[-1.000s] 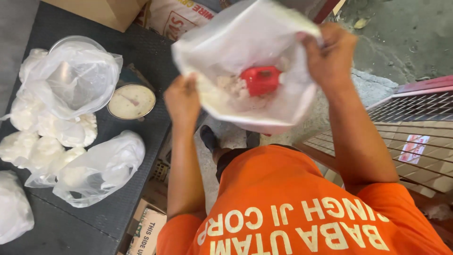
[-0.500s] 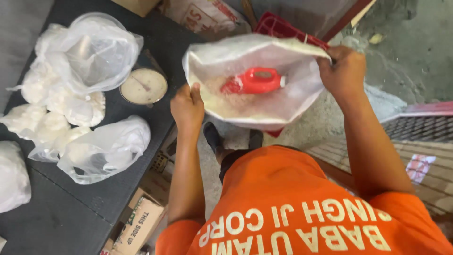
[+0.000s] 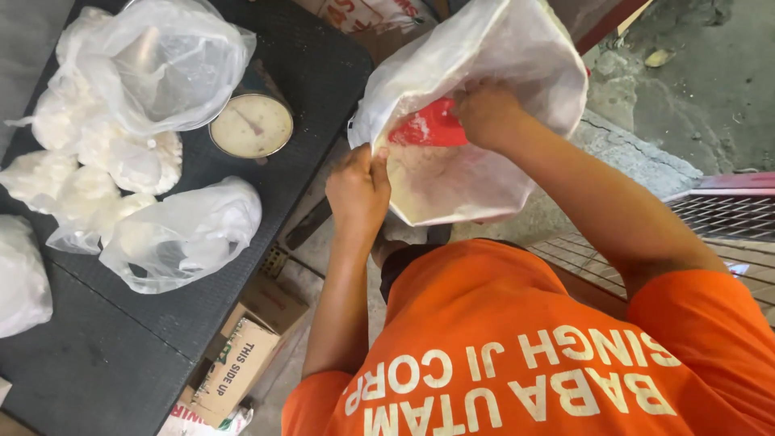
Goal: Scooping white powder from a large sack into smaller plastic bags and weighing them on a scale.
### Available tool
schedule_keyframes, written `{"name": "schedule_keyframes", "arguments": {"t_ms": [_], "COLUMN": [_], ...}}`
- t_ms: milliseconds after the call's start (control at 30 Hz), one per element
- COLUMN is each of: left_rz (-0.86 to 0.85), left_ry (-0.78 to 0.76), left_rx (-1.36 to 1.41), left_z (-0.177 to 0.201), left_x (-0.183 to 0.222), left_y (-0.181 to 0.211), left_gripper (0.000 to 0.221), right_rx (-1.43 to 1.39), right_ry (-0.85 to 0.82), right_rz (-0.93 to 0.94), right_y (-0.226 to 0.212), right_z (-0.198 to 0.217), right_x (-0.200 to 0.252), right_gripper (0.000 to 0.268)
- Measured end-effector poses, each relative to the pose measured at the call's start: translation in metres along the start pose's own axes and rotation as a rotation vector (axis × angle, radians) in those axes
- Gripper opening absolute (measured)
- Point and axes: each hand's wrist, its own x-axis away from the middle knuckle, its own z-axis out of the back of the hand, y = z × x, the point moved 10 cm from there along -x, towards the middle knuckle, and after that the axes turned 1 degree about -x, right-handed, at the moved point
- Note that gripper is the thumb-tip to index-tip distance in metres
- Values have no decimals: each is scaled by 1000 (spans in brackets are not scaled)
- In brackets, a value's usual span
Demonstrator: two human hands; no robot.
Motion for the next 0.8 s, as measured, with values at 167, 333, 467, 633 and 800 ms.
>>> {"name": "schedule_keyframes", "arguments": {"t_ms": [167, 333, 467, 633, 800], "left_rz": [23, 31, 38, 40, 11], "left_ry": [4, -8, -63, -103, -57], "left_rx": [49, 73, 114, 204, 185], "left_z": [2, 2, -2, -10, -4], "left_x": [0, -3, -2, 7, 14], "left_y": [3, 6, 17, 31, 25], "left_gripper": [22, 23, 23, 21, 21], "right_rx": [-27, -184, -46, 195, 18], "right_ry": [-201, -216, -189, -263, -21], "right_rz": [-49, -15, 91, 138, 108], "right_y": [19, -11, -21, -4, 6], "right_z": [-71, -20, 14, 3, 13], "right_x": [-36, -4, 34, 67, 78], "right_gripper": [43, 45, 36, 25, 25]}}
